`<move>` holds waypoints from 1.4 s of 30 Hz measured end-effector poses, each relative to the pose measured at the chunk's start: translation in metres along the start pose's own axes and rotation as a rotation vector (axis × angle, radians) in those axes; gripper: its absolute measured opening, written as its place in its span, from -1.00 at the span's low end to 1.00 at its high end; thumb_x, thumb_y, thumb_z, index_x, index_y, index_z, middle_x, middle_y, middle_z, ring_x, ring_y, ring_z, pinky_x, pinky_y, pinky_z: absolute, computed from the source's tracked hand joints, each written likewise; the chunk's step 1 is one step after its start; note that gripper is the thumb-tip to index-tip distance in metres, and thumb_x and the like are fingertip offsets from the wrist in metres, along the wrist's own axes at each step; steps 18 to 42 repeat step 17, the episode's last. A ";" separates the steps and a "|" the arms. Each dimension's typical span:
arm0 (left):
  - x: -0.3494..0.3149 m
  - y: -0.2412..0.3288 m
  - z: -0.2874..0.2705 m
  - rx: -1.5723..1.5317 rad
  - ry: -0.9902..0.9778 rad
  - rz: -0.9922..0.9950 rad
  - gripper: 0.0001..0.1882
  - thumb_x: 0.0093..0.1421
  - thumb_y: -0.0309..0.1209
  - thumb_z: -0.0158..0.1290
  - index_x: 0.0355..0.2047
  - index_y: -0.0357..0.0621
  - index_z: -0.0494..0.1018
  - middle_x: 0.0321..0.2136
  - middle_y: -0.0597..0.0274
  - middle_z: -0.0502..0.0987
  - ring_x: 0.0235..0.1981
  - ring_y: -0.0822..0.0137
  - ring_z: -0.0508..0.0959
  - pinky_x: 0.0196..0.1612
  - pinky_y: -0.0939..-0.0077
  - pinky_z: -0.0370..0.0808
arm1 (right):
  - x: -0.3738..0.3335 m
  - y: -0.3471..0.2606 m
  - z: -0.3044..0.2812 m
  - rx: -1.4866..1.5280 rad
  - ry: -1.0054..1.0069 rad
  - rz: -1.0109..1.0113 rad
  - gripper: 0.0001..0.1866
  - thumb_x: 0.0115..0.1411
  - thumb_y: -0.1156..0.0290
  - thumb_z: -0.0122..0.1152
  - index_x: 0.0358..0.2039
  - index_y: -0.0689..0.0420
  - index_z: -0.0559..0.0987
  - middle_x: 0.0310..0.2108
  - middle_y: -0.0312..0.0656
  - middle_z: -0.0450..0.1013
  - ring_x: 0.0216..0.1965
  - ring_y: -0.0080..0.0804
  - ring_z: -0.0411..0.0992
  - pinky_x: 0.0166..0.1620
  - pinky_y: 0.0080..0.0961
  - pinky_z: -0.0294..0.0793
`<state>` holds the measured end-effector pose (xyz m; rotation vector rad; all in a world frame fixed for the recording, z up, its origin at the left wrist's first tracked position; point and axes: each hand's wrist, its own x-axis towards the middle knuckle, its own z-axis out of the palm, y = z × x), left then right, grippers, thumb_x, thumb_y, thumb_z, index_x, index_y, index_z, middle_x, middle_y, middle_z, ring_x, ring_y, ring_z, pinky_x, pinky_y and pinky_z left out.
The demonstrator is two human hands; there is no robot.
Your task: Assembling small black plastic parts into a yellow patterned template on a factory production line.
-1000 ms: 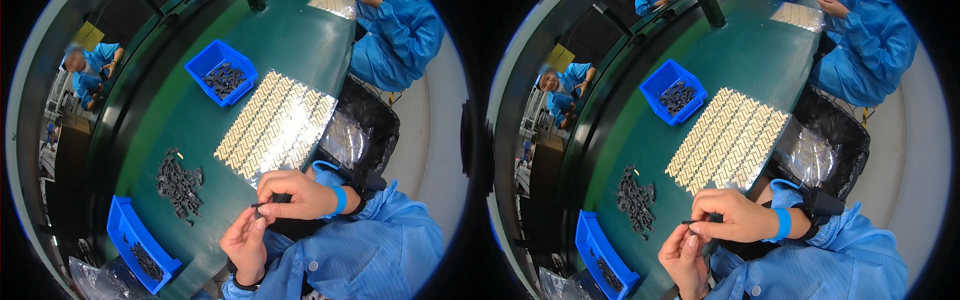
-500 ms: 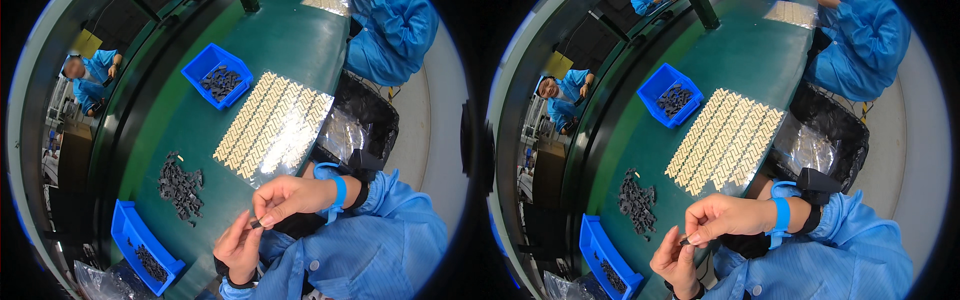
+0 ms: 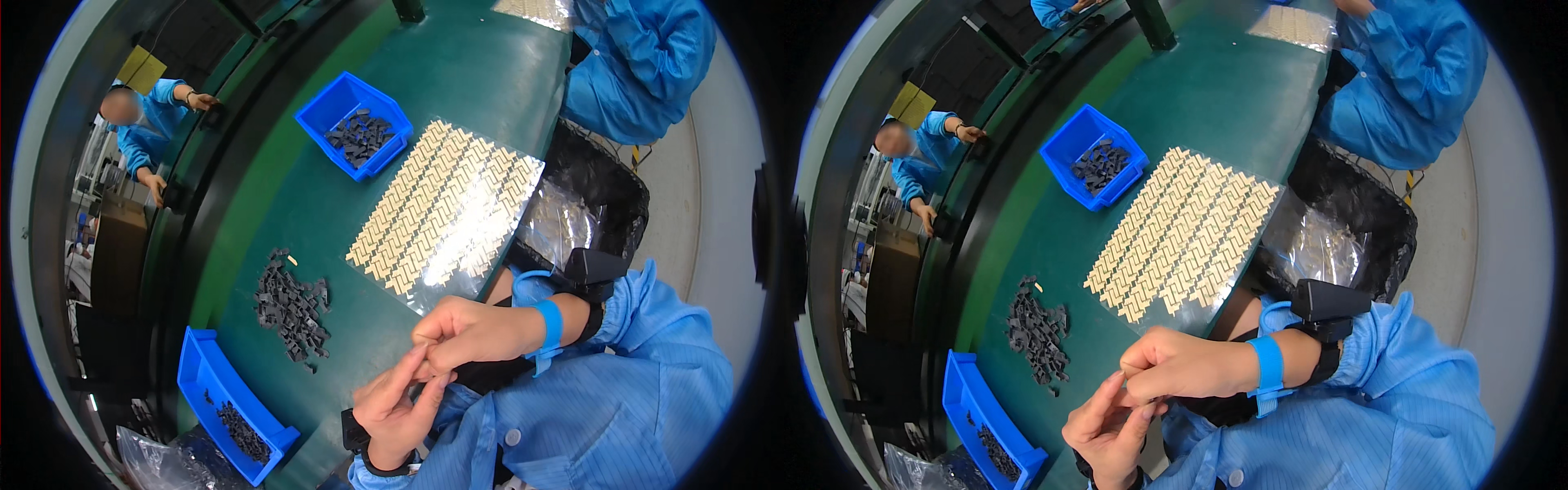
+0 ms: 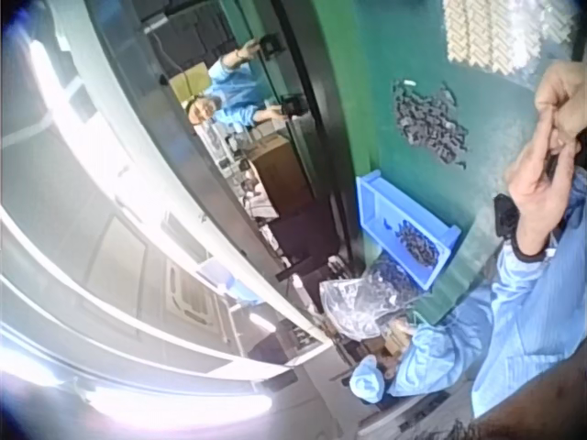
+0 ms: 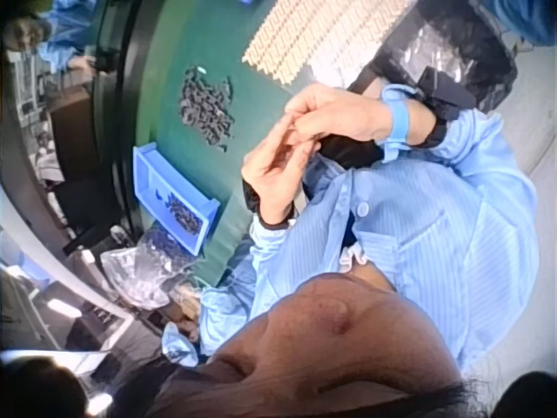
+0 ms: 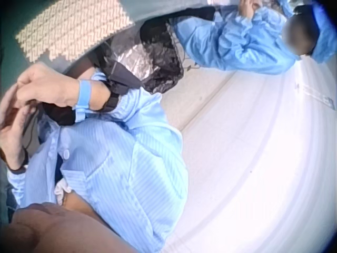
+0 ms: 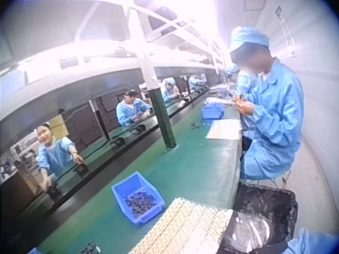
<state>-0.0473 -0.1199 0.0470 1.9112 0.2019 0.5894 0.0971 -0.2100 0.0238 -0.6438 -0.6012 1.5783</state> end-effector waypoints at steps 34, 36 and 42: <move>-0.018 -0.017 0.025 -1.702 0.168 -0.594 -0.53 0.18 -0.39 0.00 0.09 -0.24 0.22 -0.29 0.06 0.48 -0.42 0.30 0.47 -0.36 0.56 0.44 | 0.009 0.012 -0.029 -0.578 -0.006 -0.517 -0.77 0.14 0.35 0.17 -0.50 0.18 0.34 -0.58 -0.34 0.29 -0.56 -0.62 0.22 -0.53 -0.67 0.17; -0.018 -0.017 0.025 -1.702 0.168 -0.594 -0.53 0.18 -0.39 0.00 0.09 -0.24 0.22 -0.29 0.06 0.48 -0.42 0.30 0.47 -0.36 0.56 0.44 | 0.009 0.012 -0.029 -0.578 -0.006 -0.517 -0.77 0.14 0.35 0.17 -0.50 0.18 0.34 -0.58 -0.34 0.29 -0.56 -0.62 0.22 -0.53 -0.67 0.17; -0.018 -0.017 0.025 -1.702 0.168 -0.594 -0.53 0.18 -0.39 0.00 0.09 -0.24 0.22 -0.29 0.06 0.48 -0.42 0.30 0.47 -0.36 0.56 0.44 | 0.009 0.012 -0.029 -0.578 -0.006 -0.517 -0.77 0.14 0.35 0.17 -0.50 0.18 0.34 -0.58 -0.34 0.29 -0.56 -0.62 0.22 -0.53 -0.67 0.17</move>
